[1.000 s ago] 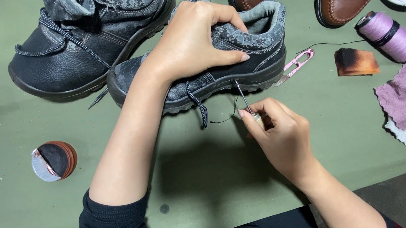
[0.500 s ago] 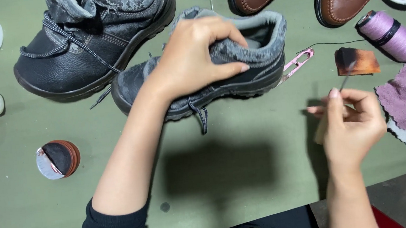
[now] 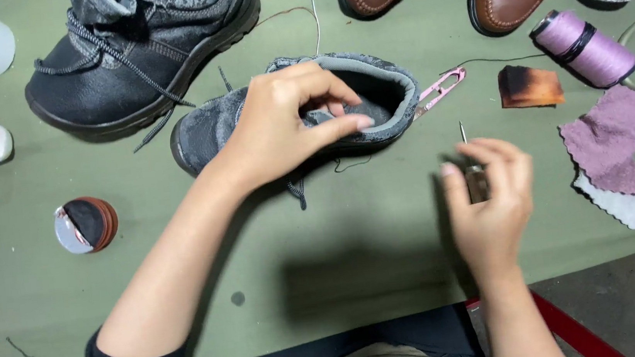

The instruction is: Hand-stitching a black boot using an awl and thread on a repair bench to finish a repair.

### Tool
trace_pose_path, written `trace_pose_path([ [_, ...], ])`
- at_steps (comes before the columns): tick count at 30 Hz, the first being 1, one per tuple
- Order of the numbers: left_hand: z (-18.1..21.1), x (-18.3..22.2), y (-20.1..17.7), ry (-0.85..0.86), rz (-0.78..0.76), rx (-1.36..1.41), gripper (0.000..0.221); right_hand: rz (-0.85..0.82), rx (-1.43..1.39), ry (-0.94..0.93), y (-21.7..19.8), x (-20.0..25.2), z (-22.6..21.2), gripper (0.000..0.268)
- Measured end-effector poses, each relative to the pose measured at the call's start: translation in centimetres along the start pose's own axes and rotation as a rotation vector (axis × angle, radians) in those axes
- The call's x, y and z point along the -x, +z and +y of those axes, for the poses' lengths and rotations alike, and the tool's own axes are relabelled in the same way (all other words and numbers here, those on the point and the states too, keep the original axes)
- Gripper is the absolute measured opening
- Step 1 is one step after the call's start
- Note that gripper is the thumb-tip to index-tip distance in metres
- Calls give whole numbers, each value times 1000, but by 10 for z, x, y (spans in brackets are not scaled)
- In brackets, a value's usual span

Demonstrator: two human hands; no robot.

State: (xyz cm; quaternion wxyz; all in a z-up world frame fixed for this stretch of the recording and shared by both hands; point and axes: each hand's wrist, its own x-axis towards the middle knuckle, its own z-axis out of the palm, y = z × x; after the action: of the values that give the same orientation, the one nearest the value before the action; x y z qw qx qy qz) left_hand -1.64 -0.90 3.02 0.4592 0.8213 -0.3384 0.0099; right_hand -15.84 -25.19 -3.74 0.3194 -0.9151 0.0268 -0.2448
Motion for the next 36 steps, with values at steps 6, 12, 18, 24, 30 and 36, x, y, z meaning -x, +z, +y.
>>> trace_pose_path([
  [6,16,3,1,23,-80,-213,14,-385,-836,439,58,26,-27,32],
  [12,21,-12,-12,95,-163,-592,15,-497,-1211,658,92,16,-45,29],
  [18,38,-16,-29,115,-222,-800,15,-562,-1071,699,86,16,-44,37],
  [24,13,12,5,120,-203,-991,35,-525,-1106,737,63,-2,-27,50],
  [30,56,61,19,270,71,-928,25,-682,-1092,770,54,-3,-22,63],
  [36,61,104,46,202,-147,-907,24,-603,-738,901,53,13,-44,59],
])
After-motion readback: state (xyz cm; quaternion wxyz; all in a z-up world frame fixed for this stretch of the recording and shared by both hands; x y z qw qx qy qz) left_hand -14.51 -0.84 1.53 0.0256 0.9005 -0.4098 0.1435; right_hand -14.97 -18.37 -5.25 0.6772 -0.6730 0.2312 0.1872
